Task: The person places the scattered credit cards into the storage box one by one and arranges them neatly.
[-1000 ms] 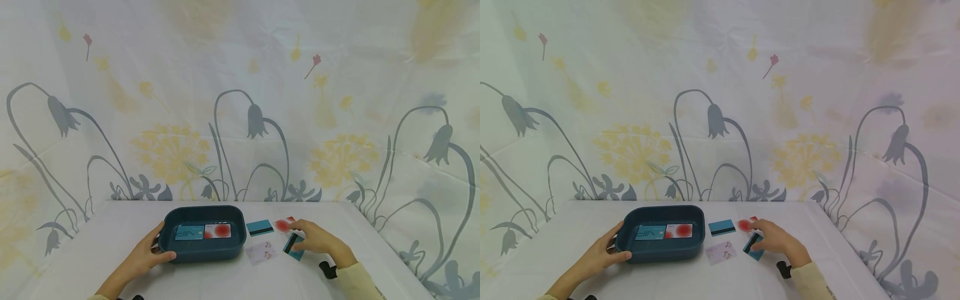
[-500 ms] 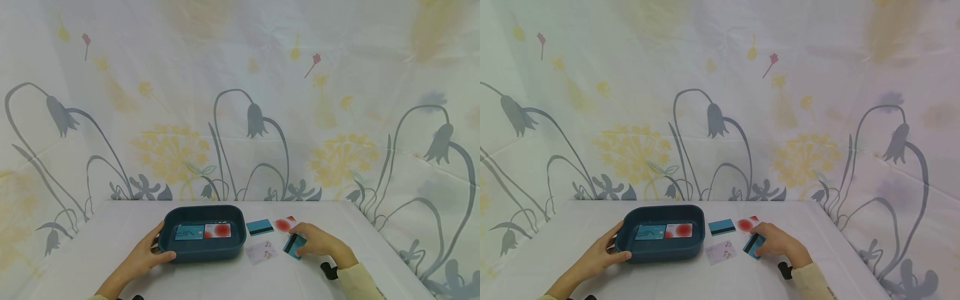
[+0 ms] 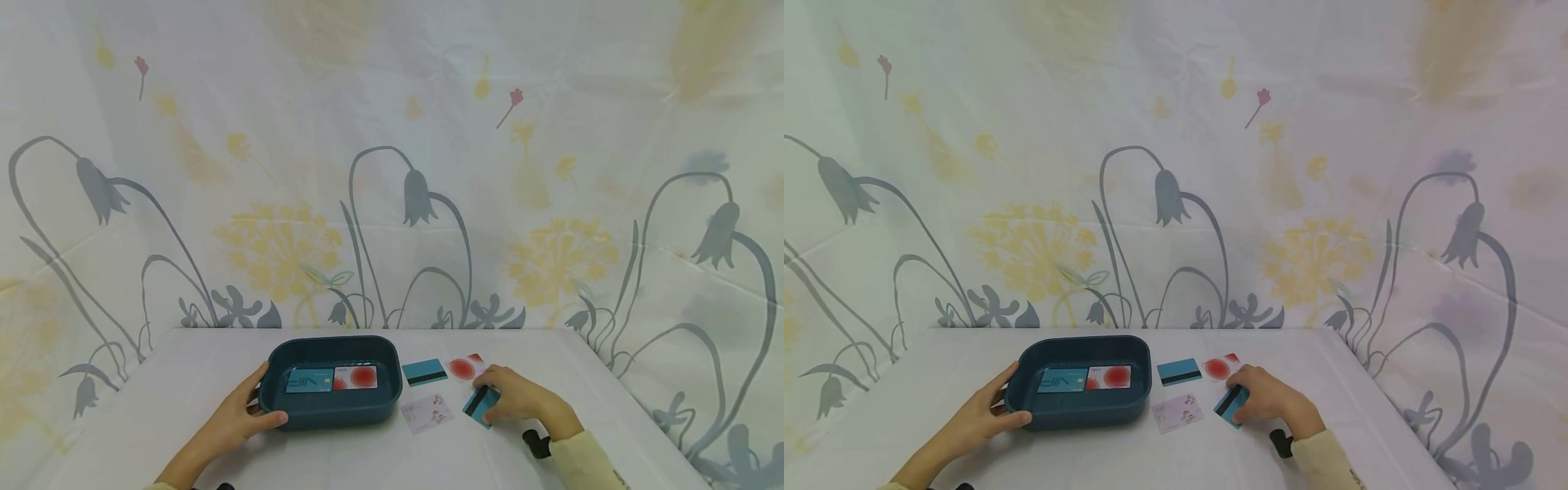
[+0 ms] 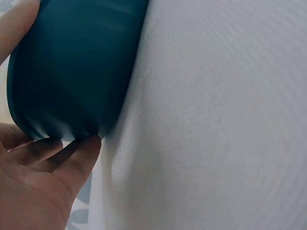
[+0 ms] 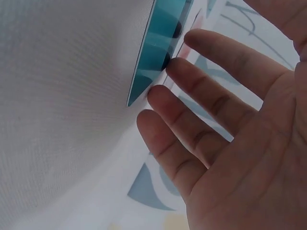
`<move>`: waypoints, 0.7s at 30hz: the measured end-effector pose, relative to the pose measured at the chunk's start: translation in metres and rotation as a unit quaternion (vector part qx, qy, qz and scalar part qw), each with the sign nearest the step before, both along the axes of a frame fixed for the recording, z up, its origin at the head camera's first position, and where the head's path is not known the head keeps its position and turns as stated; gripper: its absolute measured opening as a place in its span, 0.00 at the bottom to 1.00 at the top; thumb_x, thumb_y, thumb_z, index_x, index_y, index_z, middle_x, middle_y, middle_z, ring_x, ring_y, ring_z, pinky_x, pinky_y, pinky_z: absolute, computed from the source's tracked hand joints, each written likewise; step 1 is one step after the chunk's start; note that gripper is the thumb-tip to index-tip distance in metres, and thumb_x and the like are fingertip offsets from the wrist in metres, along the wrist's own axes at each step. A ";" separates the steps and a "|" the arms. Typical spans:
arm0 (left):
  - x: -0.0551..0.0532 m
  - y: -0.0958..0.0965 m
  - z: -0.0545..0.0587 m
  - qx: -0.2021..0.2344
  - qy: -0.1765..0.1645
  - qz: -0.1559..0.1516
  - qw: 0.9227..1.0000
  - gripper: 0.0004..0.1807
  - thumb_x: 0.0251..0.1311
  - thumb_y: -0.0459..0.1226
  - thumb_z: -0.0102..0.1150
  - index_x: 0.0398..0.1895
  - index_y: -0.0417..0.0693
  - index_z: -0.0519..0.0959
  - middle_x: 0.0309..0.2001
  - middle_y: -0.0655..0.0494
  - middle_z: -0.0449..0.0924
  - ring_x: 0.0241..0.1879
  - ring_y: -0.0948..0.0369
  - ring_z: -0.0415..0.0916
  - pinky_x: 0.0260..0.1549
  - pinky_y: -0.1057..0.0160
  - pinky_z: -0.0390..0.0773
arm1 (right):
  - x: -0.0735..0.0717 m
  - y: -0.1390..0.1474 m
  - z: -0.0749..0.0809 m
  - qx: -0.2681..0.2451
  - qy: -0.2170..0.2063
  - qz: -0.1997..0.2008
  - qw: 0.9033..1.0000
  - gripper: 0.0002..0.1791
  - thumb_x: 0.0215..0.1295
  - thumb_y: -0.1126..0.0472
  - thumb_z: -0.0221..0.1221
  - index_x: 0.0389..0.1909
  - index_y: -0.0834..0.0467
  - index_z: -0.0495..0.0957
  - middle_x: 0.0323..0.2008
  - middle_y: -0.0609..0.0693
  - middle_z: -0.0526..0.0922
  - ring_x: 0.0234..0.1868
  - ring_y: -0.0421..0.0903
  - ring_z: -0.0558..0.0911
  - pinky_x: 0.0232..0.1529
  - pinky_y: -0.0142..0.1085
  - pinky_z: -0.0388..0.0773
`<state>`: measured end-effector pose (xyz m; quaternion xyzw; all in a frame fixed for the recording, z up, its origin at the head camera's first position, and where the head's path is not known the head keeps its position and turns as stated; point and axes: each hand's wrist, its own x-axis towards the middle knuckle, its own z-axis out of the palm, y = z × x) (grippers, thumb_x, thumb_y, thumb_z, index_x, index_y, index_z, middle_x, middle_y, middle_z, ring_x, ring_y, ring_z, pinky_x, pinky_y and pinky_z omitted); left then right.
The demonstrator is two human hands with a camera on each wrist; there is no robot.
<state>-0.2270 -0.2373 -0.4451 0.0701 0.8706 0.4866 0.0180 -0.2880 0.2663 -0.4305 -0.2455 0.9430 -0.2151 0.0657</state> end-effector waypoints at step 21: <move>0.002 0.000 0.002 0.002 -0.005 -0.003 1.000 0.59 0.50 0.48 0.71 0.76 0.40 0.42 0.73 0.32 0.43 0.66 0.36 0.56 0.56 0.52 0.73 | 0.002 0.002 0.005 0.011 -0.005 0.020 1.000 0.28 0.41 0.58 0.73 0.47 0.59 0.79 0.43 0.48 0.75 0.46 0.50 0.71 0.51 0.50 0.71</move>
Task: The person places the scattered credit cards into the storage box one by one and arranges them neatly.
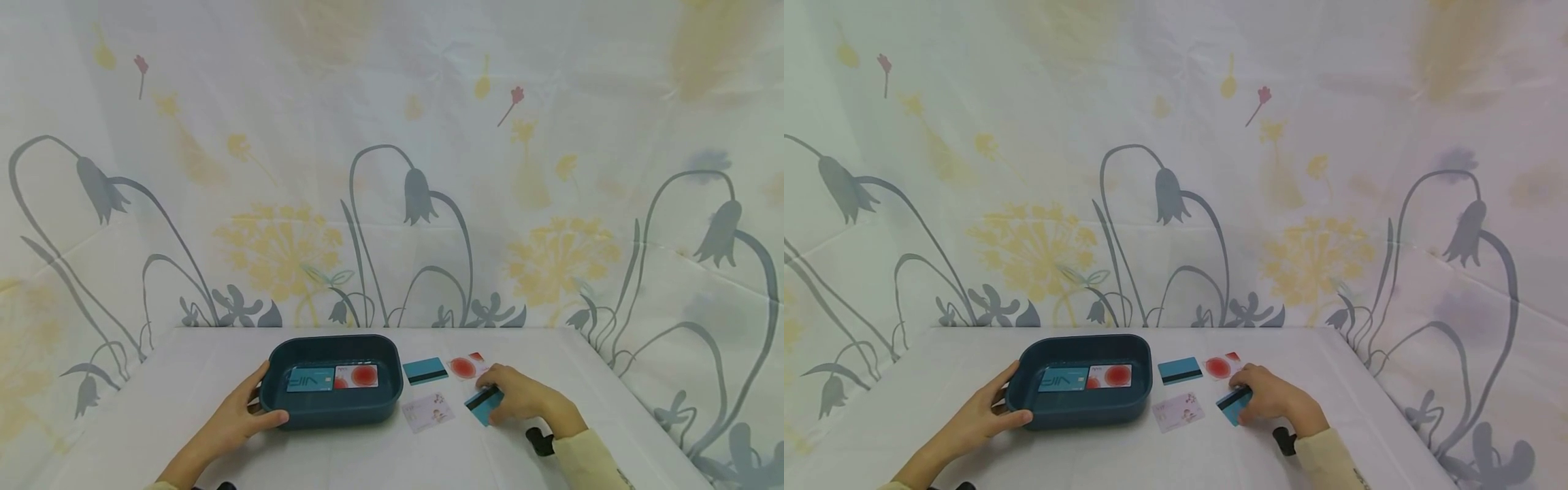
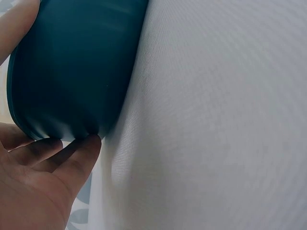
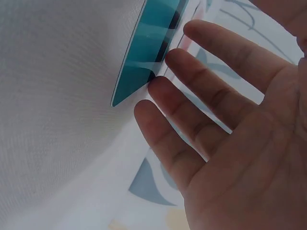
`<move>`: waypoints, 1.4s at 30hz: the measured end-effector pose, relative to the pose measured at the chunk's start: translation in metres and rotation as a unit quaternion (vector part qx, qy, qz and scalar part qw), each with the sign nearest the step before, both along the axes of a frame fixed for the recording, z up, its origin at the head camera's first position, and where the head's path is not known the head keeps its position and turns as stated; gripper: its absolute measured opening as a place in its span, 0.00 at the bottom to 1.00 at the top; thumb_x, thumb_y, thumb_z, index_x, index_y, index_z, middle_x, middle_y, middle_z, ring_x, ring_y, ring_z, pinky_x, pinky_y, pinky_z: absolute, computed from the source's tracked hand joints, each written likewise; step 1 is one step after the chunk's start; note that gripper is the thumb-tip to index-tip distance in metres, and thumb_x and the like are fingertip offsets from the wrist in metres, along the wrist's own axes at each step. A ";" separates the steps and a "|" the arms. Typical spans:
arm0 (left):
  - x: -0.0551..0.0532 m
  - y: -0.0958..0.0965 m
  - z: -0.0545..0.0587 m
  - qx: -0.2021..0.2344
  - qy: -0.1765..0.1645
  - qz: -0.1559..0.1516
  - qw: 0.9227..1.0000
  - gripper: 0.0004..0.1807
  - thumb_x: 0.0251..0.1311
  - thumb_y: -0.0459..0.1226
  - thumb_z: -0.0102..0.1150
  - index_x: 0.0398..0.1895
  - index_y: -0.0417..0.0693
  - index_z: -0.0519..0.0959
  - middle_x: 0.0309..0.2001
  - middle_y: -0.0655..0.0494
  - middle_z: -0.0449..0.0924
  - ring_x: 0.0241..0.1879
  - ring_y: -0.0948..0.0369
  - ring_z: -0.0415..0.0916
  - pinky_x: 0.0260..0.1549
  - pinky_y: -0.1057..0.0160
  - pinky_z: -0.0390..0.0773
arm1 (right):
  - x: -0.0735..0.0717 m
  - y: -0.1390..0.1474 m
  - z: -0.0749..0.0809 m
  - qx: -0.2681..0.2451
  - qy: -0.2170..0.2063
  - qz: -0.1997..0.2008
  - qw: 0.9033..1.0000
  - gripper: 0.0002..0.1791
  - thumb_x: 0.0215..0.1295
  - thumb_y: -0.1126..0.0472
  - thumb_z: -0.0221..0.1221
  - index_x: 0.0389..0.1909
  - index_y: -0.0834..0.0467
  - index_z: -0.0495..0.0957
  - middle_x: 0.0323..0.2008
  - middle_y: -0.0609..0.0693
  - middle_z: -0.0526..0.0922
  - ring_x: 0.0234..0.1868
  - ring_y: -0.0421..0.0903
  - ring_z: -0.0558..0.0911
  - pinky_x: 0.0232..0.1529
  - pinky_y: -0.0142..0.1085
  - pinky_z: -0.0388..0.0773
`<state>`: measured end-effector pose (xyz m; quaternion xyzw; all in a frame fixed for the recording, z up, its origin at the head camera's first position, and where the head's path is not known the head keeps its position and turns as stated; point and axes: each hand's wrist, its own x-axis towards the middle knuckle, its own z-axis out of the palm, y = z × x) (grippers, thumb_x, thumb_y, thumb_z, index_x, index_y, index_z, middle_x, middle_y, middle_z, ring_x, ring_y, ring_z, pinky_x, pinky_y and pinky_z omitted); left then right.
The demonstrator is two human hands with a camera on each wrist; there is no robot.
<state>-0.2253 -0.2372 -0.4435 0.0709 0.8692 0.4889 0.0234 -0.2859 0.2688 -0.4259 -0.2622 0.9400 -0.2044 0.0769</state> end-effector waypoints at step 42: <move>0.000 0.001 0.001 -0.008 0.005 0.005 1.000 0.59 0.50 0.48 0.72 0.76 0.40 0.43 0.72 0.32 0.43 0.67 0.35 0.54 0.57 0.51 0.71 | -0.003 0.008 -0.005 -0.012 -0.027 -0.081 0.996 0.21 0.43 0.57 0.75 0.34 0.58 0.76 0.31 0.49 0.73 0.34 0.46 0.71 0.37 0.41 0.72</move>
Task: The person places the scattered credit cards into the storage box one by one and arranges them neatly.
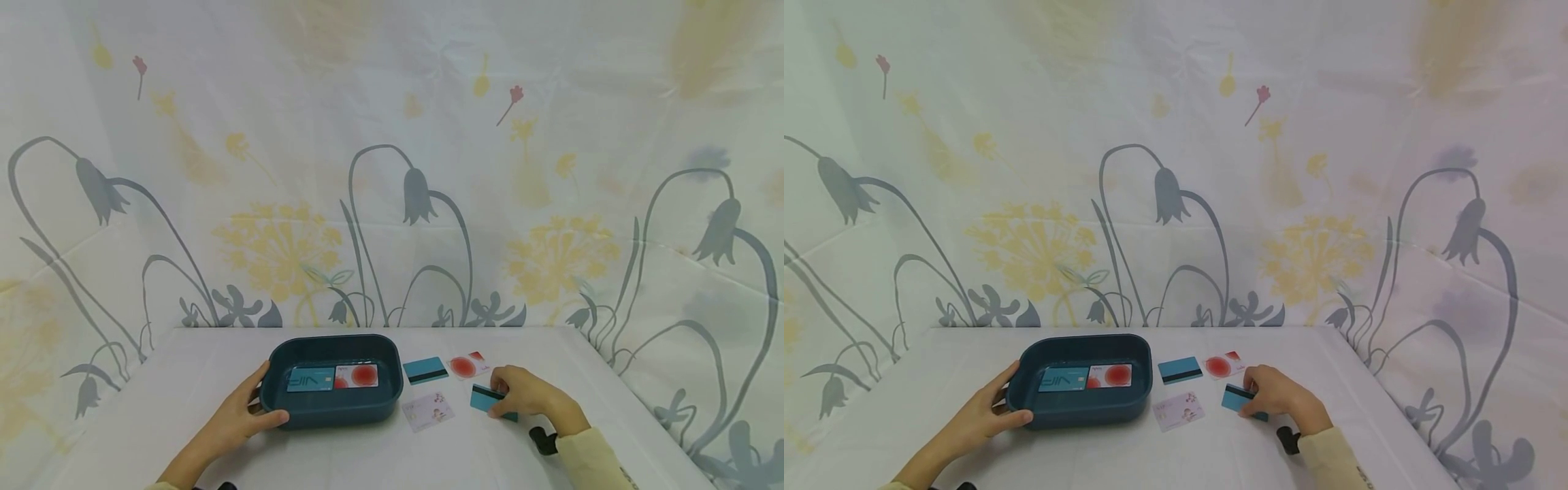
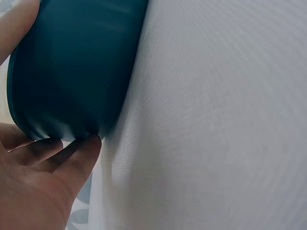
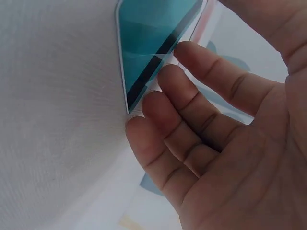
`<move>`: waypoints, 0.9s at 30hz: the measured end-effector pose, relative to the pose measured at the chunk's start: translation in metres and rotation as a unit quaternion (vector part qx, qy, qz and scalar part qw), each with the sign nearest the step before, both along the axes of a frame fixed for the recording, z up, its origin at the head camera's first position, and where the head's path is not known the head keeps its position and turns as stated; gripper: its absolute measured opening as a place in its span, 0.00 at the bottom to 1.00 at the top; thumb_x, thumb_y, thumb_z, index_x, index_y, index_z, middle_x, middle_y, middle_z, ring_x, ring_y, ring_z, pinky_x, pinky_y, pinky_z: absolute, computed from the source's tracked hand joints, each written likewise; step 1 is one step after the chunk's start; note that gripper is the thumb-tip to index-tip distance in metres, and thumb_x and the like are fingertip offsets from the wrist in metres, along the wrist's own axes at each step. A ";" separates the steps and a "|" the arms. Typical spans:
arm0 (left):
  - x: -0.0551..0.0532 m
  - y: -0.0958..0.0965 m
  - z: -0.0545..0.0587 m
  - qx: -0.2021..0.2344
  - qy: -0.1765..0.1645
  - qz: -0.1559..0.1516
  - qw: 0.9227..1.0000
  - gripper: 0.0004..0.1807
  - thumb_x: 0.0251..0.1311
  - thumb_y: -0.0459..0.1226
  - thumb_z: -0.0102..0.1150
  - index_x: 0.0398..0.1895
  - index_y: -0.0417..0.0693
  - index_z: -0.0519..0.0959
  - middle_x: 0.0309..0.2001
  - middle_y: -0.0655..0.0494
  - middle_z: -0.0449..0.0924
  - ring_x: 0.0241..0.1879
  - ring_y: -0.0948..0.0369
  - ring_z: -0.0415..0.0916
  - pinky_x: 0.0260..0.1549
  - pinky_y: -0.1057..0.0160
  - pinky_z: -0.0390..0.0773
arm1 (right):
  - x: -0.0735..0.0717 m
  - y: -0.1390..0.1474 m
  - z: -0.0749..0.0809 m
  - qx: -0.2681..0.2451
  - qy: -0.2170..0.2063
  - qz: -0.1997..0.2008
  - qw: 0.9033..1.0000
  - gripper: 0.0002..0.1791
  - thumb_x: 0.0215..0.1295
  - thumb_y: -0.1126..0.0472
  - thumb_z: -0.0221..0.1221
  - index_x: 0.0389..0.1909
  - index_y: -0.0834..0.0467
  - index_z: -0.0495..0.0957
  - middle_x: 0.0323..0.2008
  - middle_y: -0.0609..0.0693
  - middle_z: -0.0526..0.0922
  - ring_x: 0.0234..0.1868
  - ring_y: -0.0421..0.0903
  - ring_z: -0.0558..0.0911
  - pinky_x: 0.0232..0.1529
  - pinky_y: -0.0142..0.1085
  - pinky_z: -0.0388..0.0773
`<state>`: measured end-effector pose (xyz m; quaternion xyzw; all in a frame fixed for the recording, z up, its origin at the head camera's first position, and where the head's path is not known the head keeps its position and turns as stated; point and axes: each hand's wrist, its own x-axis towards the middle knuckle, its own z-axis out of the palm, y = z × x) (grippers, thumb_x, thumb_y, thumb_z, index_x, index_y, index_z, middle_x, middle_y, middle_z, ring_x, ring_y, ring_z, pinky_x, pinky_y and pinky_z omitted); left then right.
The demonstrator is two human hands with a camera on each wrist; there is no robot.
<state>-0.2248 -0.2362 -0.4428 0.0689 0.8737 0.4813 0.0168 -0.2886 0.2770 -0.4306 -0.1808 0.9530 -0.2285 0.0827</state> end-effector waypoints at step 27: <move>-0.002 -0.001 -0.002 0.002 0.000 -0.003 1.000 0.59 0.50 0.48 0.71 0.75 0.39 0.42 0.72 0.31 0.44 0.66 0.36 0.56 0.56 0.52 0.73 | 0.006 0.003 0.006 0.008 -0.015 -0.032 0.999 0.26 0.37 0.63 0.77 0.33 0.60 0.70 0.28 0.51 0.68 0.32 0.47 0.68 0.32 0.39 0.67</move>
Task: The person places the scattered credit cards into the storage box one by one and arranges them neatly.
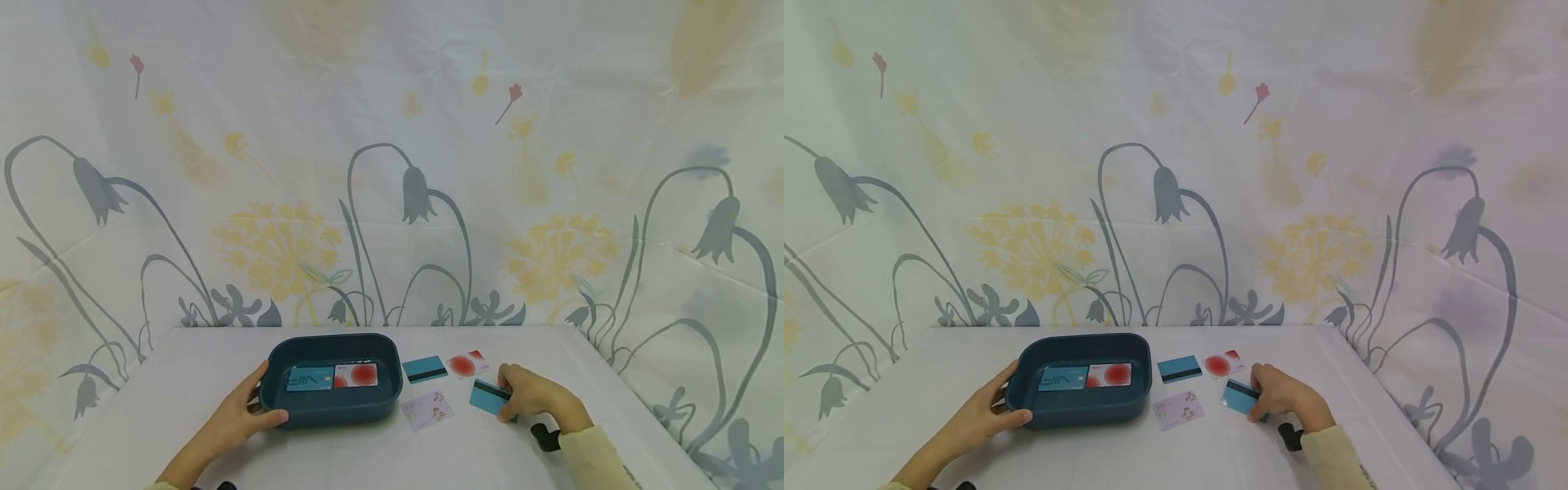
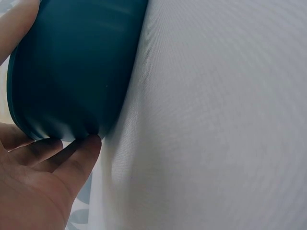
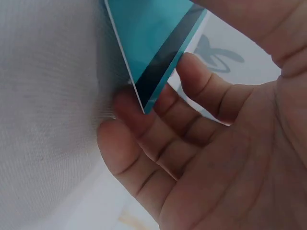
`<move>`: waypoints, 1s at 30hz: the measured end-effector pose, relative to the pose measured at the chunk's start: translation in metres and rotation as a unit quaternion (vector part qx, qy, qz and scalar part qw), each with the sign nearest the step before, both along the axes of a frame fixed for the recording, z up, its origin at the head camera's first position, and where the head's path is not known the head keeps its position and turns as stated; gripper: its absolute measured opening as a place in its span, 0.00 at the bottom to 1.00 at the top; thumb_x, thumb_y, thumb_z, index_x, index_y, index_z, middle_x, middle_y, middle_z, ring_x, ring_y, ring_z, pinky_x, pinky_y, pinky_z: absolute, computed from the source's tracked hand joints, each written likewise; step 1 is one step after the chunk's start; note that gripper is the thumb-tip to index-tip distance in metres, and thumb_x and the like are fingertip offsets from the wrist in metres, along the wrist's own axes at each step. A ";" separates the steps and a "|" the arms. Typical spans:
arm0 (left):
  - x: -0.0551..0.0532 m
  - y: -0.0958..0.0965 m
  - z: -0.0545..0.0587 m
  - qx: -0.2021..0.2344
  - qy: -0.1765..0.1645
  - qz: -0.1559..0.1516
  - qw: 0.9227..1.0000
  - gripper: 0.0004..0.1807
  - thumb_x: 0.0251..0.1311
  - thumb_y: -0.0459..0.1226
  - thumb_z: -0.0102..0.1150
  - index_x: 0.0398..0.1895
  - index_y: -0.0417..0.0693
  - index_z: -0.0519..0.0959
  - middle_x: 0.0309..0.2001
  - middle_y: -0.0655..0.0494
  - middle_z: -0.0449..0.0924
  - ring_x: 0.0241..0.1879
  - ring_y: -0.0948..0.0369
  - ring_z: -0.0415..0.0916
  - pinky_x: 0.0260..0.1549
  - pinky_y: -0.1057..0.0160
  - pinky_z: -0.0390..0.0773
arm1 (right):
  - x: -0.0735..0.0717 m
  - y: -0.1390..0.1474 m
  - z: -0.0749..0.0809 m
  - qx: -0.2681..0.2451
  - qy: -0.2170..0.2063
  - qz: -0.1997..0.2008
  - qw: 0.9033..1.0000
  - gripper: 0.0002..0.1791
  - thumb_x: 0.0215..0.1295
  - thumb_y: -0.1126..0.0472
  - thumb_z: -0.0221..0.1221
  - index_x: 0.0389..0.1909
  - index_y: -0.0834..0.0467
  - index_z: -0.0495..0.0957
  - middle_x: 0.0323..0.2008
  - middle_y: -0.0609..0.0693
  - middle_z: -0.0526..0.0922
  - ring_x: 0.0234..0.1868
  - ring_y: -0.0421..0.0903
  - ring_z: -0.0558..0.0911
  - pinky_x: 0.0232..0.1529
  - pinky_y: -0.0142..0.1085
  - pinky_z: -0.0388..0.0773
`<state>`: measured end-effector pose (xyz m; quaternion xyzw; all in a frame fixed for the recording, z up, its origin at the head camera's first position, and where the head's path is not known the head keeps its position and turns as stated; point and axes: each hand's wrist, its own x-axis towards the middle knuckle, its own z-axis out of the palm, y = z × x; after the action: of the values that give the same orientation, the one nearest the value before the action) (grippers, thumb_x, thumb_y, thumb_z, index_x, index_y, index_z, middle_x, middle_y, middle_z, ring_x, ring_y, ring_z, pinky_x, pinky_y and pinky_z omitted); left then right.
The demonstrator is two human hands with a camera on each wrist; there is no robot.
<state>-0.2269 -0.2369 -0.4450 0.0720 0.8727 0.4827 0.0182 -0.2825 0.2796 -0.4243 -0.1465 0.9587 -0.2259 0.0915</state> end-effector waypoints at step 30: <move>0.001 0.000 0.002 0.001 0.001 -0.001 1.000 0.59 0.50 0.48 0.71 0.75 0.39 0.42 0.72 0.31 0.44 0.66 0.35 0.56 0.55 0.52 0.74 | -0.010 0.000 -0.003 -0.064 0.032 0.093 0.993 0.17 0.60 0.72 0.58 0.48 0.56 0.70 0.29 0.48 0.74 0.22 0.42 0.75 0.26 0.33 0.71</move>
<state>-0.2258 -0.2365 -0.4432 0.0736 0.8719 0.4837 0.0174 -0.2926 0.2797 -0.4274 -0.2479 0.9270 -0.2723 0.0718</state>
